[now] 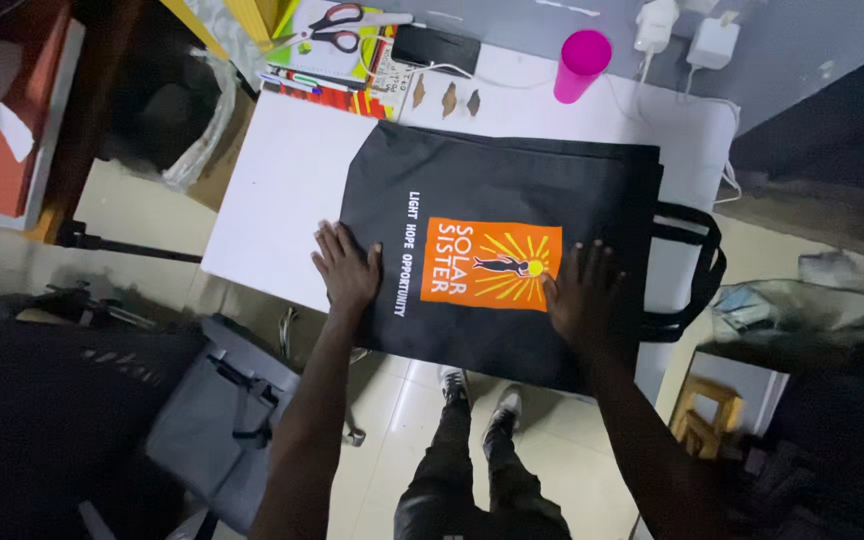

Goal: The person folds black fabric bags by hand on a white table and then places each folded bag onto a chair.

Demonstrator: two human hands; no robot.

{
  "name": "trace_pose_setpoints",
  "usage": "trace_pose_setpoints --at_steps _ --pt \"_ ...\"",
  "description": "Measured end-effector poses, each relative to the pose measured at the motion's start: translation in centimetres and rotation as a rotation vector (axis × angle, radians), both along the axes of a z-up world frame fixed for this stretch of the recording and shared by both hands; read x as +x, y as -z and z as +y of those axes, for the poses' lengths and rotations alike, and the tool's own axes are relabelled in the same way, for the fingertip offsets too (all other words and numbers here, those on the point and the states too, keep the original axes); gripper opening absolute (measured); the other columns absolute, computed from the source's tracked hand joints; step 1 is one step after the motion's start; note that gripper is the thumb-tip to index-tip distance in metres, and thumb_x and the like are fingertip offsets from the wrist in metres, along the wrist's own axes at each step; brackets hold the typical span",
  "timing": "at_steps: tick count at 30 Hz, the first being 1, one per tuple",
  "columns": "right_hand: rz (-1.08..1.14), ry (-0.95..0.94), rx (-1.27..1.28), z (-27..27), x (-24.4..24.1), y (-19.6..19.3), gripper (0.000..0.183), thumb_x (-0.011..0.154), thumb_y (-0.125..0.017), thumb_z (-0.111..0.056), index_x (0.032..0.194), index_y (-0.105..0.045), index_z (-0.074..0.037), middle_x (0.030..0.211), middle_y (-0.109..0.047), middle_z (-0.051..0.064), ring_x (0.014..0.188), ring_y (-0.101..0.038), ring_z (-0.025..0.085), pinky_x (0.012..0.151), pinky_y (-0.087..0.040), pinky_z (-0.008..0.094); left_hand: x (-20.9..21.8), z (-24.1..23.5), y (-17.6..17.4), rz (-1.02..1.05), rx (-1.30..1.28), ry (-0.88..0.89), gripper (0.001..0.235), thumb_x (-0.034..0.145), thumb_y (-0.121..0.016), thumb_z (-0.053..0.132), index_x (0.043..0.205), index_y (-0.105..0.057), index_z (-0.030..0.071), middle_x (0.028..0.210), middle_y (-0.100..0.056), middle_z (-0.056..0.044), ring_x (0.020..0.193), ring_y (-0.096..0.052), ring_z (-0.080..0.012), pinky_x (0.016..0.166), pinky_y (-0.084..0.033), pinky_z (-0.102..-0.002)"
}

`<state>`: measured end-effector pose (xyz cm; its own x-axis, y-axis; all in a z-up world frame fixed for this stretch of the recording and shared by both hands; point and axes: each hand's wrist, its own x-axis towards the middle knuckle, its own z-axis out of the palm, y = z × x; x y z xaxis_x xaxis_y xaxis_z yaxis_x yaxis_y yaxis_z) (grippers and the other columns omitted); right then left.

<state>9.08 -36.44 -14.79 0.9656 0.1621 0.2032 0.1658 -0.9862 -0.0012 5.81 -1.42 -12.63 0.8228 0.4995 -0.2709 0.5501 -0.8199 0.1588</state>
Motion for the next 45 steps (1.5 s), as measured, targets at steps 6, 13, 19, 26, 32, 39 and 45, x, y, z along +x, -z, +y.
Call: trace_pose_setpoints --at_steps 6,13,19,26,32,39,45 --pt "-0.019 -0.063 0.174 1.3 0.4 -0.2 0.066 0.094 -0.046 -0.049 0.141 -0.043 -0.004 0.146 -0.042 0.024 0.135 -0.038 0.039 0.103 -0.024 0.065 -0.3 0.1 1.2 0.023 0.049 0.007 0.087 0.095 -0.024 0.066 0.152 -0.010 0.002 0.159 -0.007 -0.020 0.147 -0.006 -0.0362 0.119 -0.011 -0.054" --pt "0.079 -0.278 0.225 4.8 -1.3 3.1 0.071 0.091 -0.046 -0.053 0.146 -0.037 -0.008 0.154 -0.029 0.019 0.142 -0.025 0.039 0.104 -0.023 0.069 -2.8 1.2 3.6 -0.139 0.240 -0.129 0.073 0.087 -0.047 0.065 0.131 -0.044 0.007 0.132 -0.042 -0.012 0.122 -0.043 -0.0294 0.095 -0.041 -0.047" --pt "0.171 -0.203 0.188 5.1 -1.5 3.1 0.070 0.095 -0.035 -0.055 0.148 -0.032 -0.010 0.158 -0.022 0.015 0.145 -0.017 0.037 0.108 -0.018 0.068 -1.7 4.5 6.7 -0.301 -0.110 -0.271 0.046 0.079 -0.075 0.034 0.114 -0.056 0.012 0.097 -0.059 -0.008 0.095 -0.062 -0.0307 0.078 -0.050 -0.042" --pt "0.153 -0.025 0.272 -0.7 0.3 -0.3 0.065 0.088 -0.055 -0.055 0.139 -0.048 -0.015 0.151 -0.036 0.018 0.140 -0.027 0.040 0.102 -0.027 0.064 -0.9 -0.5 -11.7 -0.569 -1.101 -0.110 0.022 0.084 -0.068 0.008 0.105 -0.071 0.007 0.086 -0.068 -0.014 0.079 -0.062 -0.0219 0.071 -0.049 -0.034" --pt "0.302 -0.051 0.199 -1.2 -0.7 -0.4 0.083 0.080 -0.048 -0.072 0.139 -0.048 -0.013 0.142 -0.043 0.019 0.130 -0.038 0.044 0.089 -0.041 0.062 2.0 -4.9 -11.3 -0.574 -1.246 0.163 0.031 0.086 -0.067 0.006 0.117 -0.067 0.006 0.099 -0.068 -0.014 0.093 -0.059 -0.0211 0.086 -0.048 -0.038" --pt "0.661 -0.178 0.992 -4.0 0.6 3.5 0.047 0.097 -0.056 -0.032 0.142 -0.049 -0.017 0.133 -0.055 0.014 0.125 -0.050 0.032 0.102 -0.040 0.046 2.0 -17.0 -14.4 -0.407 -0.755 0.390 0.027 0.094 -0.056 0.014 0.115 -0.064 0.000 0.095 -0.068 -0.026 0.095 -0.061 -0.0495 0.083 -0.047 -0.055" --pt "0.754 0.082 1.790 -4.4 1.9 6.1 0.059 0.099 -0.036 -0.030 0.148 -0.027 0.002 0.149 -0.028 0.027 0.140 -0.028 0.041 0.108 -0.030 0.056 2.1 -24.5 2.5 -0.084 -0.424 0.560 0.018 0.086 -0.055 0.009 0.089 -0.070 0.001 0.073 -0.067 -0.016 0.075 -0.067 -0.0336 0.069 -0.051 -0.045"
